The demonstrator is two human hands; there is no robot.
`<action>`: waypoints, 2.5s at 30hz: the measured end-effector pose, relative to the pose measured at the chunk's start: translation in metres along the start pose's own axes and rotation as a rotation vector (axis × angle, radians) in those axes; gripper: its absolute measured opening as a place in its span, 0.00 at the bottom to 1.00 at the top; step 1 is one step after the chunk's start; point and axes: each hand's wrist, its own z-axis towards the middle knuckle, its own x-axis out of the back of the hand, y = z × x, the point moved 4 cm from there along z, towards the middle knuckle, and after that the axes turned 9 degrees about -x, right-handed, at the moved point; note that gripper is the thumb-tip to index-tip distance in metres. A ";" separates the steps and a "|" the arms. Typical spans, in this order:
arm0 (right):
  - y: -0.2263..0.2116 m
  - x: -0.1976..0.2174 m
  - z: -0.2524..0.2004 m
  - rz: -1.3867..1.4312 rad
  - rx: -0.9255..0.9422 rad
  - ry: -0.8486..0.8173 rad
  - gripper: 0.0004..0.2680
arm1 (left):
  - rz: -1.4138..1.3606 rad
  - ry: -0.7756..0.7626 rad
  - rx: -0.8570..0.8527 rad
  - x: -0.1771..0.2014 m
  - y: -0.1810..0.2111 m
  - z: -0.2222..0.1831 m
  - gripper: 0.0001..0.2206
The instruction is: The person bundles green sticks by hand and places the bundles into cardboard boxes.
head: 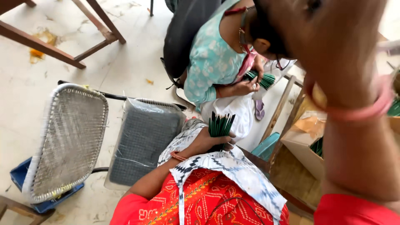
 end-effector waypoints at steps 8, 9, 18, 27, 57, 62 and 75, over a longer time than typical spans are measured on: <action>0.072 -0.146 -0.293 0.840 -1.133 -0.151 0.07 | 0.056 -0.226 0.116 -0.024 -0.017 0.037 0.13; 0.072 -0.161 -0.328 0.989 -1.343 -0.141 0.09 | 0.126 -0.282 0.130 -0.028 -0.023 0.038 0.12; 0.077 -0.144 -0.378 1.146 -1.289 0.039 0.07 | 0.196 -0.358 0.277 -0.074 -0.054 0.048 0.12; 0.094 -0.074 -0.376 1.139 -1.086 0.290 0.04 | 0.303 -0.353 0.280 -0.107 -0.082 0.039 0.13; 0.096 -0.094 -0.467 1.131 -1.268 0.076 0.07 | 0.112 -0.385 0.249 -0.131 -0.145 0.021 0.16; 0.093 -0.095 -0.454 1.088 -1.139 0.059 0.08 | 0.091 -0.397 0.287 -0.122 -0.143 0.024 0.17; 0.084 -0.104 -0.434 0.897 -1.197 -0.009 0.08 | 0.198 -0.354 0.309 -0.090 -0.129 0.030 0.18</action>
